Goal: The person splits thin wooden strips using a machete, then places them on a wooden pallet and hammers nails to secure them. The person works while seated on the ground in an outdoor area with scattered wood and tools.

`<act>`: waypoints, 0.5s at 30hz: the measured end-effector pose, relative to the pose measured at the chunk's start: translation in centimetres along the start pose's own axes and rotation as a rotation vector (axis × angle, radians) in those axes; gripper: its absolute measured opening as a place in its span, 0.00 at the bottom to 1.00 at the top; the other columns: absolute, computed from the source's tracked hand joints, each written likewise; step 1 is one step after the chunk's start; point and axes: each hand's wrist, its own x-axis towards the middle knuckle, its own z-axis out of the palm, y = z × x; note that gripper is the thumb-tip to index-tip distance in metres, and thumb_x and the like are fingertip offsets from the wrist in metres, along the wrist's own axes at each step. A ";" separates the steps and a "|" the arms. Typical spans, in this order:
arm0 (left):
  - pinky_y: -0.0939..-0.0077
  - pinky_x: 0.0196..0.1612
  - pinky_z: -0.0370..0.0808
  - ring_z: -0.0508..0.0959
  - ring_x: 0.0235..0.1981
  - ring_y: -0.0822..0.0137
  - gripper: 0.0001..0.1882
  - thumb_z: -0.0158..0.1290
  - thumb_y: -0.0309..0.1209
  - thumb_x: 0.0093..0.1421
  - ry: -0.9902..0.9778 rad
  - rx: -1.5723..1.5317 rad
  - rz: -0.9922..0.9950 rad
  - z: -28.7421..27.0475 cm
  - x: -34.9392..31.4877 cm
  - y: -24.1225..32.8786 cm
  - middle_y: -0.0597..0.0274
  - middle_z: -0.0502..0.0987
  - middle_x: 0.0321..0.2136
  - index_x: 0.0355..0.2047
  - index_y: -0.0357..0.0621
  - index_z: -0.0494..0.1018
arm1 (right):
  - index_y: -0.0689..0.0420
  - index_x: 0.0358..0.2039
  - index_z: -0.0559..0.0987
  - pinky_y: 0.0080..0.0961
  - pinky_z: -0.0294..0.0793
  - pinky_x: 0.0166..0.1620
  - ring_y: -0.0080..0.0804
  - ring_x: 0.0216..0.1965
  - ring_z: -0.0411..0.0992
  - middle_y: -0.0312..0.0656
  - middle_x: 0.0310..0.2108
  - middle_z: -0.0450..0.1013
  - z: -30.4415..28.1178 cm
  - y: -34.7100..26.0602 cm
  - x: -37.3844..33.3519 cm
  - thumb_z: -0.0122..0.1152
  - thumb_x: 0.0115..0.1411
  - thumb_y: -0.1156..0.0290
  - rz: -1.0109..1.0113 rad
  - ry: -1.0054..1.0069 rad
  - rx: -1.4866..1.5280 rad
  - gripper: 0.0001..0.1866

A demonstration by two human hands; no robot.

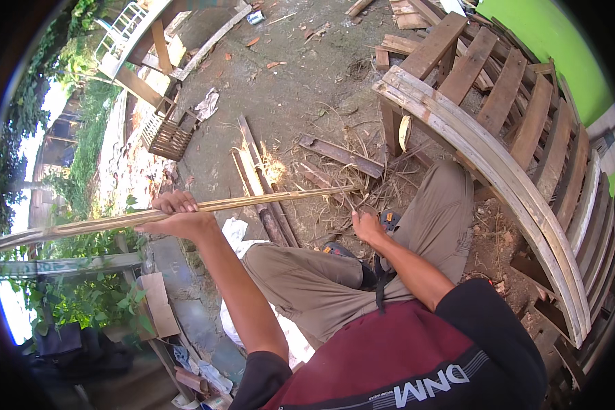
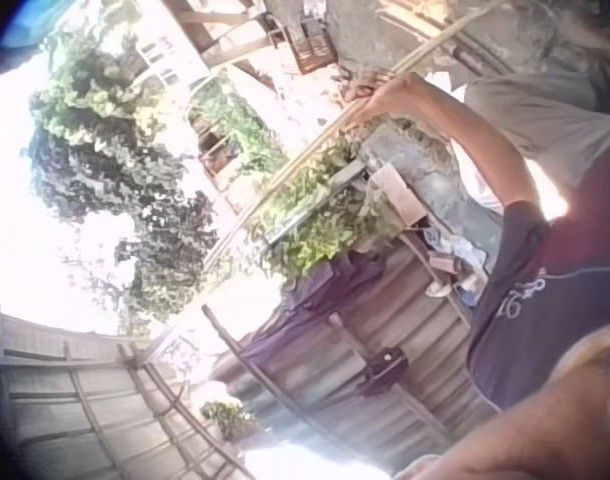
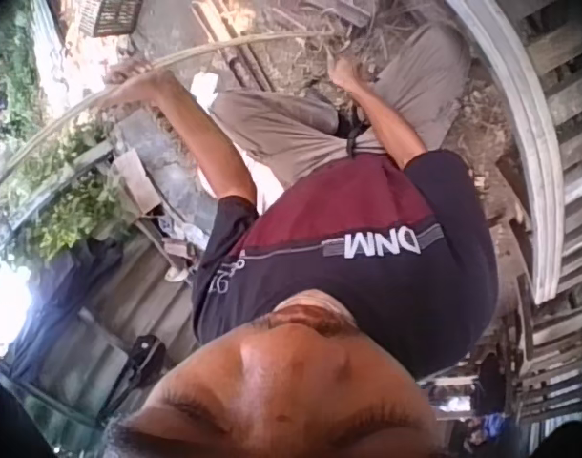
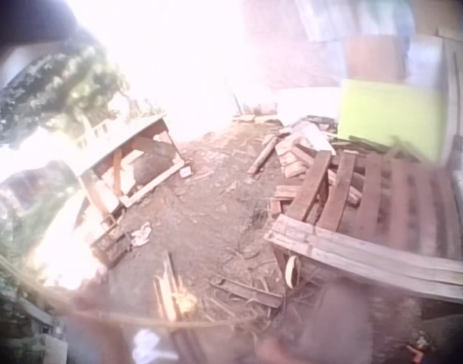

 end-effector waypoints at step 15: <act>0.86 0.08 0.50 0.50 0.06 0.77 0.38 0.26 0.73 0.65 -0.136 -0.267 0.052 -4.3 -9.1 4.5 0.70 0.51 0.08 0.16 0.53 0.50 | 0.65 0.33 0.77 0.49 0.72 0.31 0.62 0.23 0.75 0.59 0.17 0.71 -5.2 -10.5 -9.3 0.49 0.72 0.52 -0.367 -0.177 0.177 0.26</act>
